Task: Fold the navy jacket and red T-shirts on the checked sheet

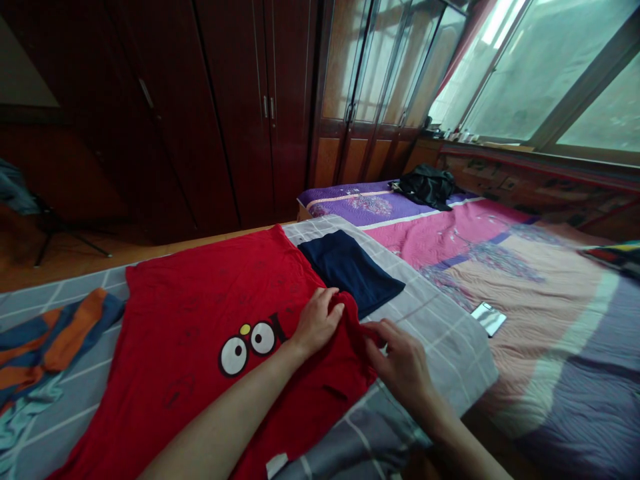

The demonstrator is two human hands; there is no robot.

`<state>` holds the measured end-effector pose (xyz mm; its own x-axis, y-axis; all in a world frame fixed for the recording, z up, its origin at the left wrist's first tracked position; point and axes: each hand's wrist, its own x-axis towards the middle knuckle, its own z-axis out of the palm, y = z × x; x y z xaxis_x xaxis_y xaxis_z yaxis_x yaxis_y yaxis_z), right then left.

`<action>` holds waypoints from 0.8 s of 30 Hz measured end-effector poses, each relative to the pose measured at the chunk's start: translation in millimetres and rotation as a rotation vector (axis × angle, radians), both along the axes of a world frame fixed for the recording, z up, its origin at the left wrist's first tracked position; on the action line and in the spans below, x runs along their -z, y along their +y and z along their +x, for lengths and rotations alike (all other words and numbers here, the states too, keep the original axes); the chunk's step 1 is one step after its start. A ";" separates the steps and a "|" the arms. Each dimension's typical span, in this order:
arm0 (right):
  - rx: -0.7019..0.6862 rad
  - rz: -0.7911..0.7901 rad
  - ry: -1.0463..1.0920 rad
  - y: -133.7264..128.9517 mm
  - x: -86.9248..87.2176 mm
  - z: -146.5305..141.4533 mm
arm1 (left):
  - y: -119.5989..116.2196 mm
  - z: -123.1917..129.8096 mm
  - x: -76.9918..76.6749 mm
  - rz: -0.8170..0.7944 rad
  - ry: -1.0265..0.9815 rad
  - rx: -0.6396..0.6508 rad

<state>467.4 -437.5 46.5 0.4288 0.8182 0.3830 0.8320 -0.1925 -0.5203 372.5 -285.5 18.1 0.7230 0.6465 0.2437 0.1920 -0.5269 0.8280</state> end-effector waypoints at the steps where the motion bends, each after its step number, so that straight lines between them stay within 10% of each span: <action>1: -0.068 0.004 -0.141 0.1 2.5 -10.9 | 4.4 0.3 0.9 -0.076 -0.036 -0.028; 6: -0.242 -0.051 -0.406 -2.9 20.6 -44.1 | 17.9 -1.8 3.4 -0.165 -0.057 -0.038; 13: -0.206 -0.070 -0.380 -18.3 22.3 -30.3 | 8.0 -4.6 -3.9 0.067 0.093 -0.108; 24: -0.064 -0.098 -0.382 -24.4 29.0 -9.0 | 19.0 1.0 1.5 0.001 0.082 -0.136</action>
<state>458.3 -461.9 17.6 0.2171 0.8794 0.4237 0.9741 -0.1670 -0.1525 373.4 -266.5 16.6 0.6462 0.7396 0.1881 0.3287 -0.4922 0.8060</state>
